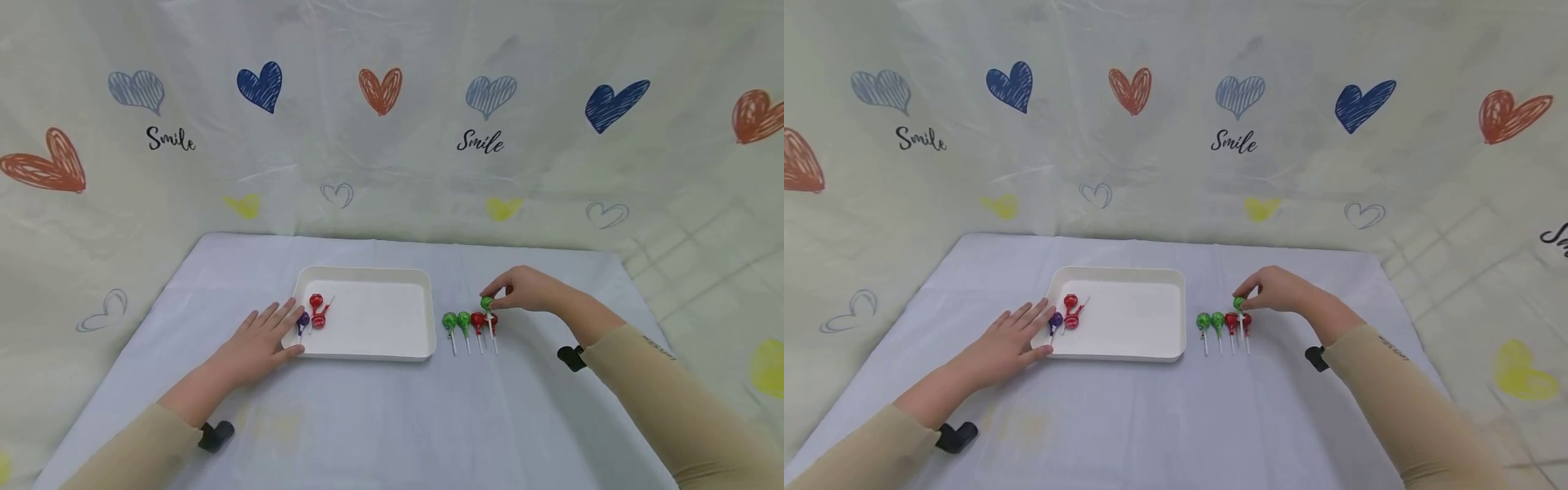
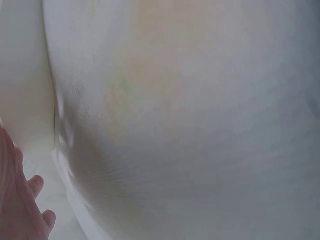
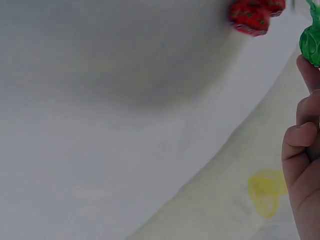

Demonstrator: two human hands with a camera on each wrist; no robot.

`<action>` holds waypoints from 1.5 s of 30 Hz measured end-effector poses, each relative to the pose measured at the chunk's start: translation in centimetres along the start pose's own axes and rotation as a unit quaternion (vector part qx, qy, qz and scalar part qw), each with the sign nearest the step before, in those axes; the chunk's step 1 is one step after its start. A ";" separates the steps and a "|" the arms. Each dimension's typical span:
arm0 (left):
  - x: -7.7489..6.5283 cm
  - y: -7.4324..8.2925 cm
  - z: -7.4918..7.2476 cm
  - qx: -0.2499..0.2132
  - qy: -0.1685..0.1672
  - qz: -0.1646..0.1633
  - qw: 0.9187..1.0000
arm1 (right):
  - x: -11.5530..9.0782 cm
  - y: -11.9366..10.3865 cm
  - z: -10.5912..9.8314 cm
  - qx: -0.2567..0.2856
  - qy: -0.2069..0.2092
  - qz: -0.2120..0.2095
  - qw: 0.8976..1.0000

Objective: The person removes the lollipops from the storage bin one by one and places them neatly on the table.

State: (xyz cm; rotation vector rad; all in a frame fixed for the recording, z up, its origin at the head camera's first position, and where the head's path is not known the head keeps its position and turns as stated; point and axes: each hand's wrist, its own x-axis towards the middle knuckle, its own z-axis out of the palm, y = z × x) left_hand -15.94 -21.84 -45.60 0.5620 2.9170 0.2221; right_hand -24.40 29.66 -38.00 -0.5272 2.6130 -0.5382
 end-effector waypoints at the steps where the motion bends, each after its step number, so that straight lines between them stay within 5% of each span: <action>1: 0.0 0.0 0.0 0.000 -0.001 0.000 1.000 | -0.4 0.5 0.0 0.001 -0.001 0.005 1.000; 7: -0.1 0.0 0.0 0.002 0.002 0.000 1.000 | -1.9 2.5 -0.2 0.000 -0.001 0.020 1.000; 15: 0.0 -0.1 0.1 0.006 0.000 0.003 1.000 | -1.4 3.8 1.0 -0.008 -0.013 0.032 0.999; 45: 0.0 0.2 -0.1 -0.002 -0.002 -0.002 1.000 | -1.1 3.9 1.9 0.014 -0.014 0.026 0.999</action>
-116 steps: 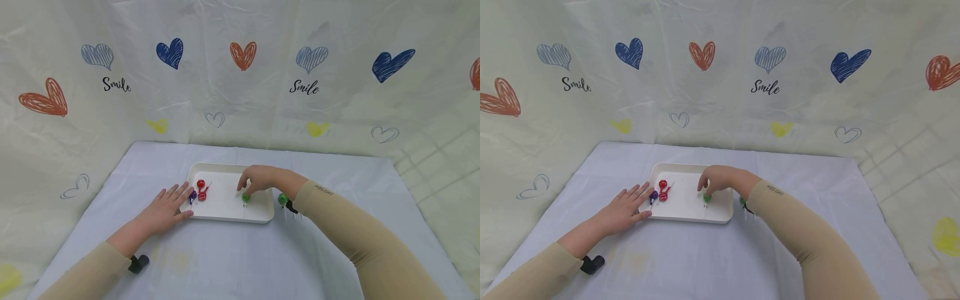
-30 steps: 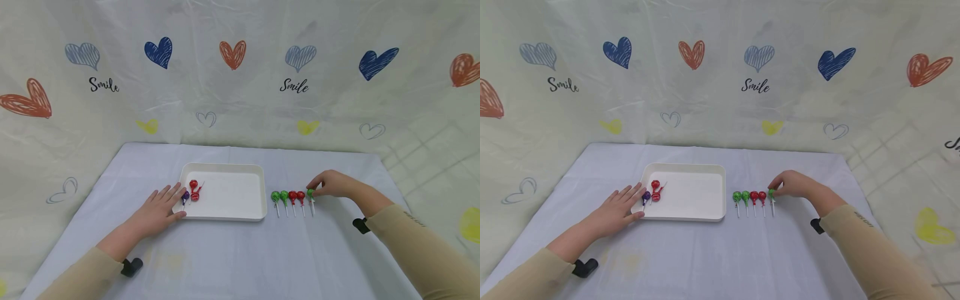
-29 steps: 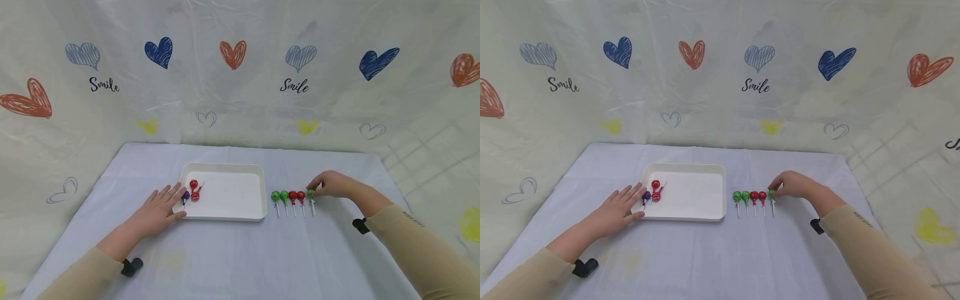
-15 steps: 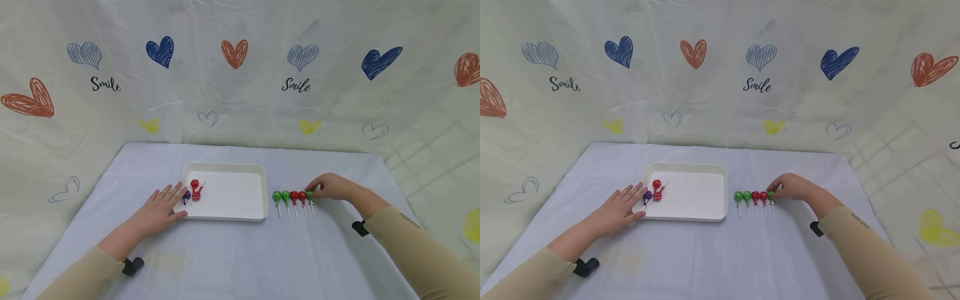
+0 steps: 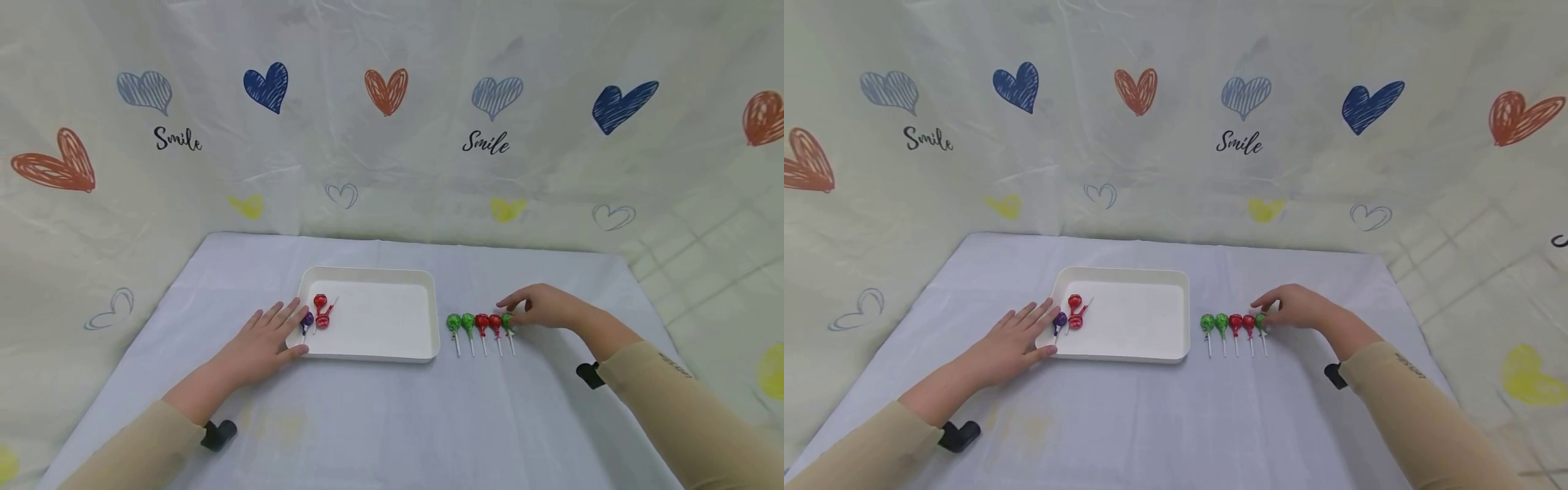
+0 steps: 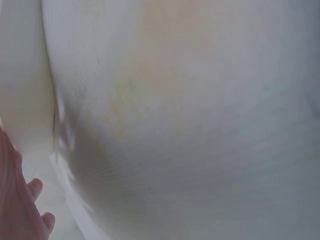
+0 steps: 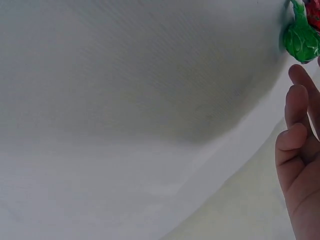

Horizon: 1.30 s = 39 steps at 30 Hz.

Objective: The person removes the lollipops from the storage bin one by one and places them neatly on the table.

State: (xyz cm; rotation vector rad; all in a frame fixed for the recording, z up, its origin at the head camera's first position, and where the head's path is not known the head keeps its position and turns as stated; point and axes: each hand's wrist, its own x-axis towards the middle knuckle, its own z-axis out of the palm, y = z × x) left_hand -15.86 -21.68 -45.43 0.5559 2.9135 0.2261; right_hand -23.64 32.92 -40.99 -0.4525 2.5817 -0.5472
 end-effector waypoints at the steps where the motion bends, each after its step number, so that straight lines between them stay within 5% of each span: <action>1: 0.0 -0.1 0.1 0.000 0.002 0.000 1.000 | -0.2 -0.1 -0.2 0.000 0.005 0.001 1.000; 18: -0.1 -0.1 -0.1 0.000 0.016 0.007 1.000 | -0.1 -2.7 -1.7 -0.005 0.035 -0.026 0.999; 39: -0.2 0.0 -0.4 -0.003 0.021 -0.008 1.000 | 5.0 -13.0 -1.2 -0.005 0.015 -0.114 0.993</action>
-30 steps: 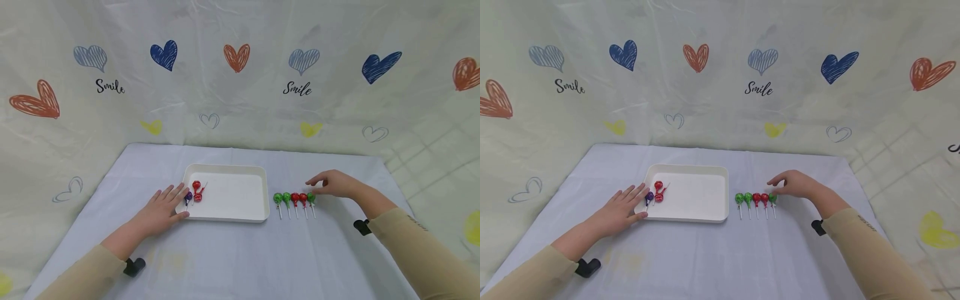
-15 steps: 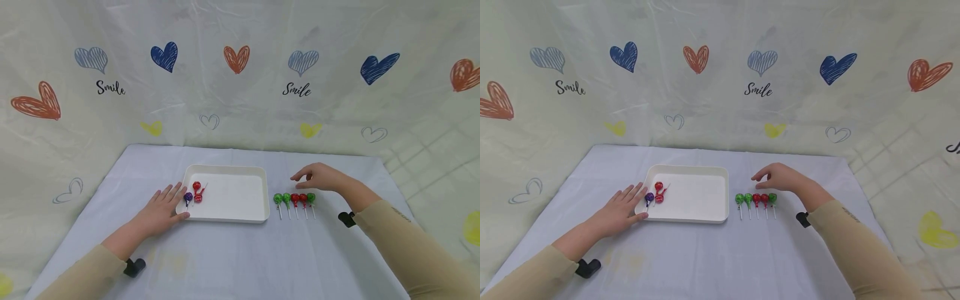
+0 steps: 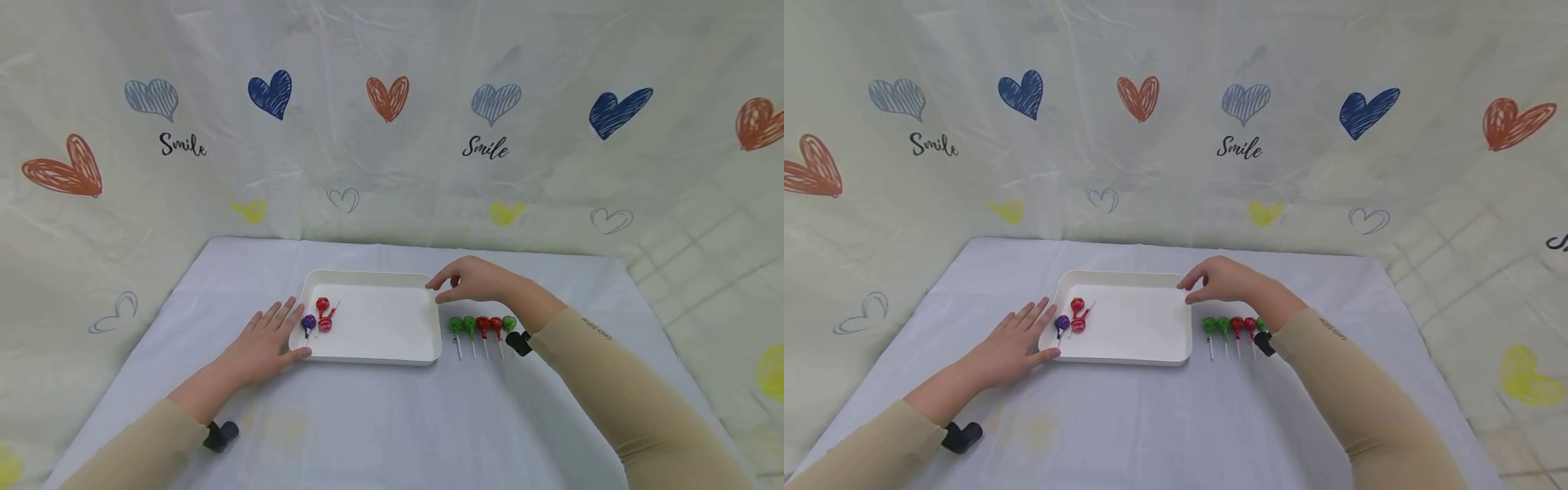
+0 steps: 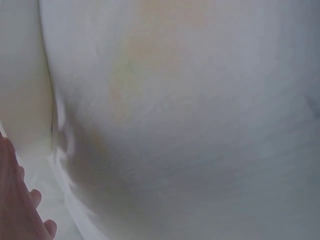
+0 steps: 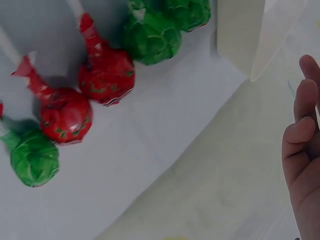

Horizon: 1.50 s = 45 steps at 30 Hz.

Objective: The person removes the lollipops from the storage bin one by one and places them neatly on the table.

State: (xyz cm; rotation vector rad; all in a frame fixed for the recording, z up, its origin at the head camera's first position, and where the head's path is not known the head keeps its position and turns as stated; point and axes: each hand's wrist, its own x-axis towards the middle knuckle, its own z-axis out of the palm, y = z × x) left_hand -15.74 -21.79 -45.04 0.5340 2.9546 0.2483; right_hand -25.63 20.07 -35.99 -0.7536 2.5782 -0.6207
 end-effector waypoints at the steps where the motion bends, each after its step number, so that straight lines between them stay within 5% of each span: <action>1: 0.0 0.0 0.0 0.001 -0.001 0.000 1.000 | 0.3 -0.4 0.1 0.000 -0.003 -0.002 1.000; 12: -0.1 0.1 -0.2 -0.003 -0.005 -0.004 1.000 | 4.9 -4.1 1.6 -0.005 -0.047 -0.021 0.999; 26: 0.4 -0.4 0.3 -0.003 -0.011 -0.006 1.000 | 10.4 -9.1 4.7 -0.091 -0.095 -0.080 0.988; 35: 0.4 -0.6 0.4 0.004 -0.015 -0.013 1.000 | 12.4 -11.5 7.3 -0.129 -0.113 -0.095 0.981; 45: 0.3 -0.9 0.4 0.007 -0.007 0.002 1.000 | 13.5 -13.4 9.1 -0.204 -0.097 -0.158 0.961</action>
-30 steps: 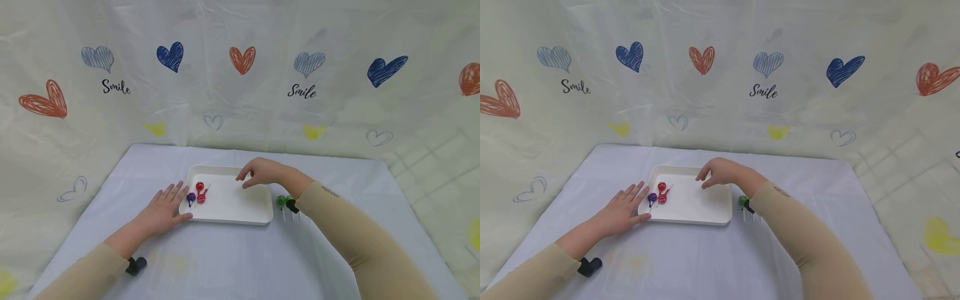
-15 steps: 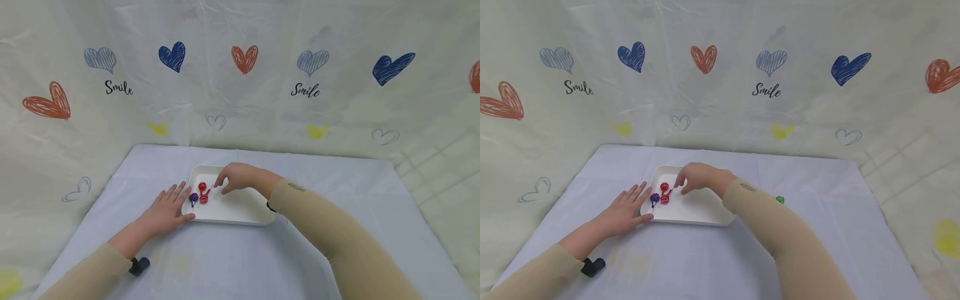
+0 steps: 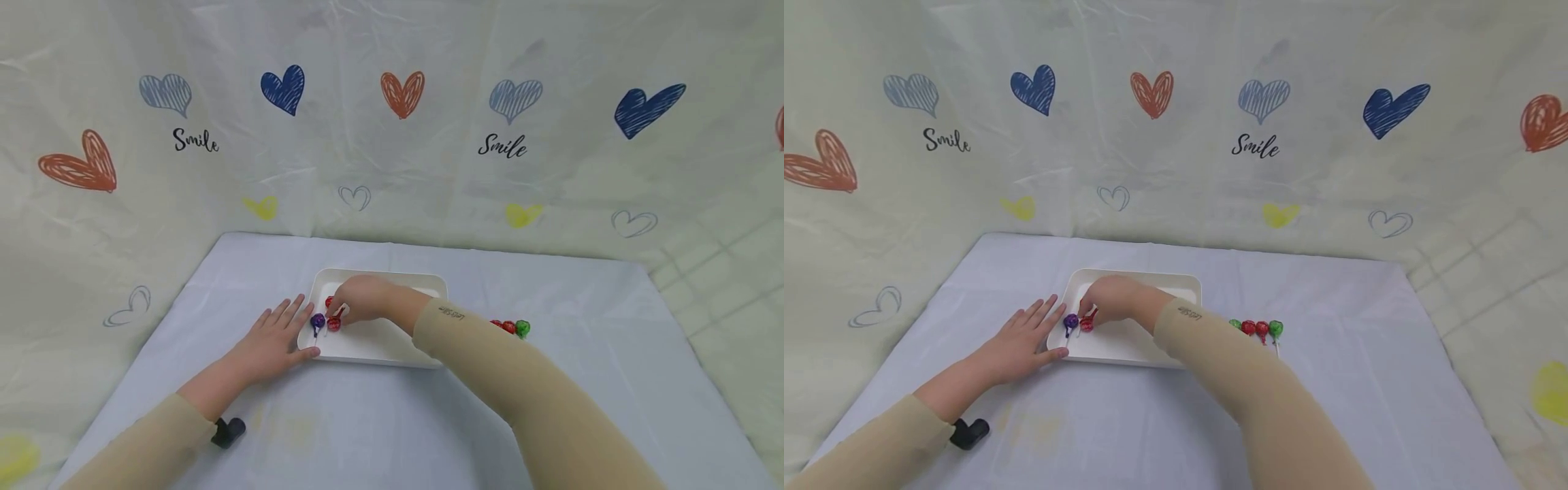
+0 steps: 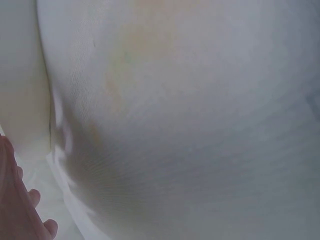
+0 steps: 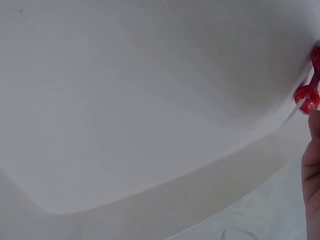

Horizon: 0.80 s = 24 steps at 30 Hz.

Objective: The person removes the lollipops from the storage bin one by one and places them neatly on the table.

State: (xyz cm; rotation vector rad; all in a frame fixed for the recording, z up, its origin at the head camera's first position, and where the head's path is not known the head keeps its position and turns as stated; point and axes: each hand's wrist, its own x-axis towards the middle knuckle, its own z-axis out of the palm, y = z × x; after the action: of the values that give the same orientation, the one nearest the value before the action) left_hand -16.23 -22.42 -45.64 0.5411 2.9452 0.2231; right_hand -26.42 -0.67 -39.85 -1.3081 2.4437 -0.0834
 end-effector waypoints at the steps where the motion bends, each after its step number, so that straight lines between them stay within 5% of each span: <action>1: 0.0 0.0 0.0 -0.001 0.001 0.001 1.000 | 0.1 -0.1 0.0 -0.003 -0.002 -0.003 1.000; 14: 0.1 0.1 -0.2 0.001 0.002 0.000 1.000 | 0.6 -0.9 0.5 -0.026 -0.022 0.012 0.999; 24: 0.1 0.3 -0.3 0.005 0.001 -0.002 1.000 | -0.5 0.4 0.4 0.010 -0.034 0.047 0.998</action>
State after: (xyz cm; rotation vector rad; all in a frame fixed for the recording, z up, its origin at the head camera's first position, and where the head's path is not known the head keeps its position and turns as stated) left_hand -16.30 -22.09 -45.32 0.5376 2.9494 0.2099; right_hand -26.35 0.06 -40.17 -1.1656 2.4358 -0.0371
